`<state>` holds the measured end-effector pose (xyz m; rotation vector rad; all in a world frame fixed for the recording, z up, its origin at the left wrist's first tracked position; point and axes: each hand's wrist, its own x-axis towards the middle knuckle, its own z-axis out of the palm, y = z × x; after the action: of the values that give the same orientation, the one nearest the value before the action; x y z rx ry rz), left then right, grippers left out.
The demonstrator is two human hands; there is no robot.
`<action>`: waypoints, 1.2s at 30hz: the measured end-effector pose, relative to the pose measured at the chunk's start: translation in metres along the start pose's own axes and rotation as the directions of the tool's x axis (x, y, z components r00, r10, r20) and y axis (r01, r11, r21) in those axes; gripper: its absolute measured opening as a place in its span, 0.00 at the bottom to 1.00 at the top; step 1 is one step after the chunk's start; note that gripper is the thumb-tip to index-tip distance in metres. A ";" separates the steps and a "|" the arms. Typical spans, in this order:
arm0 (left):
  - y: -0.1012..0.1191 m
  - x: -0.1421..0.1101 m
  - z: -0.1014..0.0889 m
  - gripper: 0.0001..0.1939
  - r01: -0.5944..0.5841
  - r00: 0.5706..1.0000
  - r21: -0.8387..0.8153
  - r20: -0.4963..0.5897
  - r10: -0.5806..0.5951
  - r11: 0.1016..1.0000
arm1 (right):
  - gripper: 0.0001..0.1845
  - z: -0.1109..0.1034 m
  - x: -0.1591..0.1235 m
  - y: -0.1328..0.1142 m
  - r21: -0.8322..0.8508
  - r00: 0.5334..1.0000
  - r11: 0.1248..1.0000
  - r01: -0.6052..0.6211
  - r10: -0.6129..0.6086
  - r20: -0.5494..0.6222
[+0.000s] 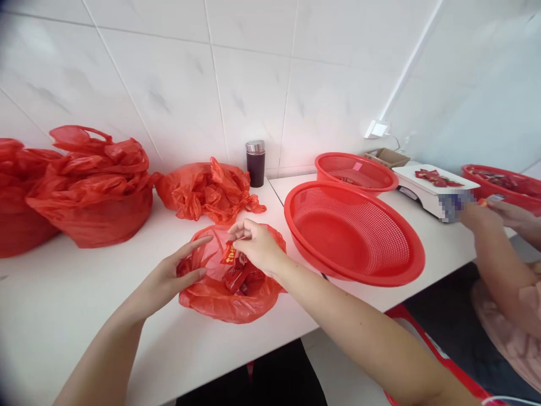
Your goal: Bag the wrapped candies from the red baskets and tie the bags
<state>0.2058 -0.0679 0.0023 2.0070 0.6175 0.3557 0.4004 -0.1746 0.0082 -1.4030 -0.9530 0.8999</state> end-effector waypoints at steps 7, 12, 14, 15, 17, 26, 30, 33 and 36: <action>-0.007 0.006 0.014 0.21 -0.025 0.998 -0.026 -0.055 0.024 0.999 | 0.05 0.017 -0.003 0.005 -0.021 0.973 0.989 0.144 -0.145 -0.177; -0.007 0.008 0.019 0.15 -0.025 0.997 -0.065 -0.075 0.021 0.998 | 0.04 0.025 -0.009 0.005 -0.047 0.964 0.978 0.201 -0.207 -0.168; -0.006 0.008 0.019 0.15 -0.024 0.997 -0.087 -0.079 0.017 0.996 | 0.04 0.024 -0.009 0.007 -0.008 0.972 0.983 0.185 -0.184 -0.149; -0.006 0.008 0.019 0.15 -0.022 0.997 -0.098 -0.081 0.014 0.995 | 0.04 0.023 -0.009 0.008 0.009 0.974 0.984 0.176 -0.173 -0.143; -0.005 0.008 0.019 0.15 -0.019 0.996 -0.120 -0.088 0.009 0.993 | 0.05 0.019 -0.010 0.007 0.036 0.978 0.987 0.159 -0.152 -0.143; -0.012 0.011 0.017 0.15 -0.011 0.996 -0.146 -0.094 -0.003 0.989 | 0.05 -0.016 -0.070 -0.034 -0.185 0.893 0.919 0.347 -0.385 -0.235; -0.013 0.014 0.018 0.15 -0.006 0.997 -0.153 -0.072 -0.006 0.988 | 0.05 -0.060 -0.103 -0.047 -0.430 0.747 0.865 0.260 -0.462 -0.478; -0.015 0.014 0.018 0.15 0.020 0.998 -0.154 -0.061 -0.030 0.988 | 0.06 -0.109 -0.123 -0.042 -0.545 0.475 0.827 0.138 -0.539 -0.696; -0.016 0.014 0.018 0.14 0.041 0.997 -0.145 -0.064 -0.050 0.989 | 0.10 -0.159 -0.147 -0.020 -0.582 0.308 0.813 0.001 -0.554 -0.774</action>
<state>0.2217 -0.0671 -0.0204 1.8469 0.6605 0.4297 0.4913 -0.3698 0.0348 -1.7323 -0.4528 -0.5658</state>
